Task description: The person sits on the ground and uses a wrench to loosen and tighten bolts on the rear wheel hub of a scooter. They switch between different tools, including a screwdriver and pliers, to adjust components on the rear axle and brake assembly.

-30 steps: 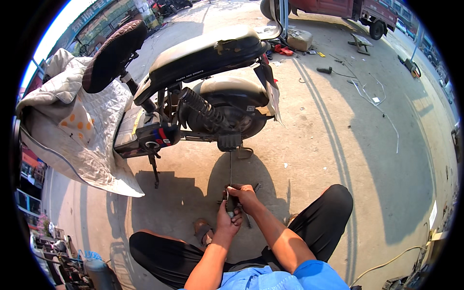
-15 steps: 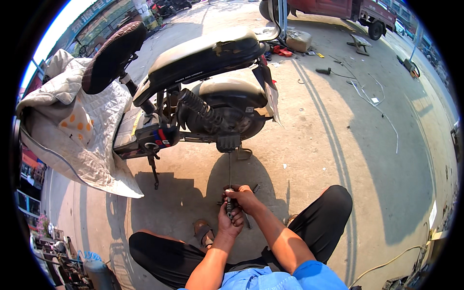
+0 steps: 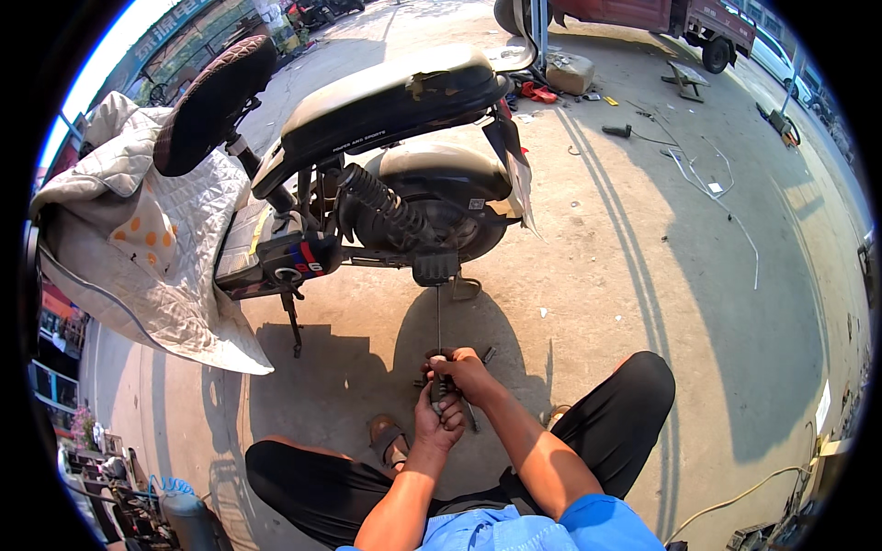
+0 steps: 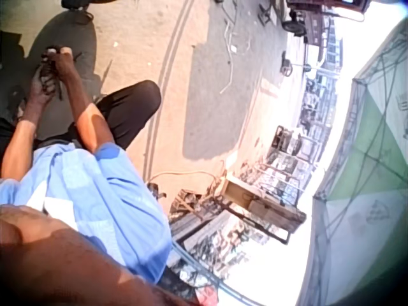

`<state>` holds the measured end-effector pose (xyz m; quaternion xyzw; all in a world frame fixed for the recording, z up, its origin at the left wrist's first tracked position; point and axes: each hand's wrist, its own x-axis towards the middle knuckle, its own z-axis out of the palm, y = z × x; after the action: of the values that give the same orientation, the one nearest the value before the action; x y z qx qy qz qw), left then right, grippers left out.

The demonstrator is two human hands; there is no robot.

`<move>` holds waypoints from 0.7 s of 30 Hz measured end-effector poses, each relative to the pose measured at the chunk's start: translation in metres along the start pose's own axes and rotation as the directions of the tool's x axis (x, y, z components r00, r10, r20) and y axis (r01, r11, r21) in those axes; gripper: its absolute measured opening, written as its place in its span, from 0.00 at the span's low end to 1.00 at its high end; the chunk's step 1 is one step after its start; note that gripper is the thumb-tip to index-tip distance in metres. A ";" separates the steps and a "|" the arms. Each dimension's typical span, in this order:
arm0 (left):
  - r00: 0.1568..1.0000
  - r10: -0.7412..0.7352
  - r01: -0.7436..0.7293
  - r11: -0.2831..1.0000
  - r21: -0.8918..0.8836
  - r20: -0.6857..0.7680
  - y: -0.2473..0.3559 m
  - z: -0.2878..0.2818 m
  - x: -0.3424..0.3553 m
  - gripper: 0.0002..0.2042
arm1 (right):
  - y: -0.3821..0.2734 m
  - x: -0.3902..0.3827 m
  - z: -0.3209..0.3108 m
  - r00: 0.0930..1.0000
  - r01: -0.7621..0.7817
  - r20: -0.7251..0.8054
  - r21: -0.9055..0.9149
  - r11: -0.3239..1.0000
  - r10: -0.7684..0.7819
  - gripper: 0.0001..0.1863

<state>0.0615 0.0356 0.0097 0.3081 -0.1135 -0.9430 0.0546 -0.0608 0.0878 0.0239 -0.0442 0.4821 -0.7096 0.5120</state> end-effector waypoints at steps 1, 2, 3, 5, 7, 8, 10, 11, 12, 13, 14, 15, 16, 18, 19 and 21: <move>0.996 0.048 -0.042 0.996 0.078 -0.081 -0.001 0.010 -0.005 0.18 | 0.000 0.000 0.000 1.000 0.002 -0.001 -0.018 1.000 -0.002 0.16; 0.983 0.097 -0.072 0.984 0.160 -0.157 -0.002 0.019 -0.009 0.18 | 0.000 0.001 -0.001 1.000 0.005 -0.006 -0.034 0.999 -0.006 0.16; 0.962 0.152 -0.095 0.965 0.244 -0.228 -0.003 0.025 -0.011 0.18 | 0.001 0.003 -0.002 1.000 0.022 -0.004 -0.045 0.999 -0.022 0.16; 0.922 0.258 -0.128 0.906 0.403 -0.288 -0.004 0.026 -0.012 0.18 | 0.005 0.005 -0.001 0.999 0.050 0.007 -0.065 0.997 -0.049 0.16; 0.900 0.346 -0.156 0.824 0.545 -0.265 -0.006 0.015 -0.005 0.18 | 0.005 0.005 -0.002 0.999 0.049 0.021 -0.053 0.997 -0.048 0.16; 0.888 0.388 -0.168 0.774 0.610 -0.248 -0.007 0.008 -0.001 0.18 | 0.004 0.005 -0.002 0.998 0.048 0.029 -0.049 0.998 -0.047 0.17; 0.864 0.460 -0.183 0.663 0.726 -0.203 -0.009 0.000 0.005 0.18 | 0.003 0.003 -0.001 0.999 0.029 0.029 -0.054 0.998 -0.028 0.17; 0.852 0.492 -0.187 0.601 0.777 -0.176 -0.011 -0.001 0.008 0.18 | 0.002 0.002 -0.003 1.000 0.020 0.025 -0.058 0.998 -0.019 0.17; 0.853 0.498 -0.201 0.590 0.782 -0.156 -0.013 -0.002 0.010 0.18 | 0.000 0.001 -0.004 1.000 0.012 0.027 -0.031 0.999 -0.011 0.17; 0.877 0.451 -0.204 0.663 0.720 -0.167 -0.010 0.002 0.009 0.18 | -0.002 0.000 -0.004 0.999 0.005 0.032 -0.001 1.000 -0.005 0.17; 0.898 0.405 -0.203 0.731 0.651 -0.175 -0.009 0.006 0.006 0.17 | -0.004 0.000 -0.004 0.999 -0.002 0.038 0.029 1.000 0.001 0.17; 0.922 0.340 -0.189 0.813 0.551 -0.184 -0.007 0.010 0.003 0.17 | -0.006 -0.001 -0.003 0.999 -0.011 0.041 0.032 0.999 0.009 0.17; 0.932 0.310 -0.180 0.848 0.499 -0.189 -0.005 0.015 0.000 0.17 | -0.009 -0.002 -0.002 0.999 -0.018 0.046 0.035 0.999 0.017 0.17; 0.920 0.330 -0.192 0.851 0.488 -0.213 -0.005 0.024 -0.006 0.16 | -0.009 -0.002 -0.001 0.999 -0.020 0.049 0.024 1.000 0.019 0.17; 0.903 0.362 -0.199 0.830 0.520 -0.232 -0.005 0.029 -0.011 0.16 | -0.007 -0.001 -0.001 0.999 -0.014 0.047 0.010 1.000 0.013 0.17; 0.879 0.412 -0.215 0.792 0.571 -0.241 -0.004 0.029 -0.013 0.16 | -0.002 0.001 -0.001 0.999 -0.002 0.048 -0.002 1.000 0.003 0.17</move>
<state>0.0547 0.0466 0.0389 0.4513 -0.4067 -0.7808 0.1455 -0.0637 0.0876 0.0241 -0.0610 0.4705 -0.7072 0.5241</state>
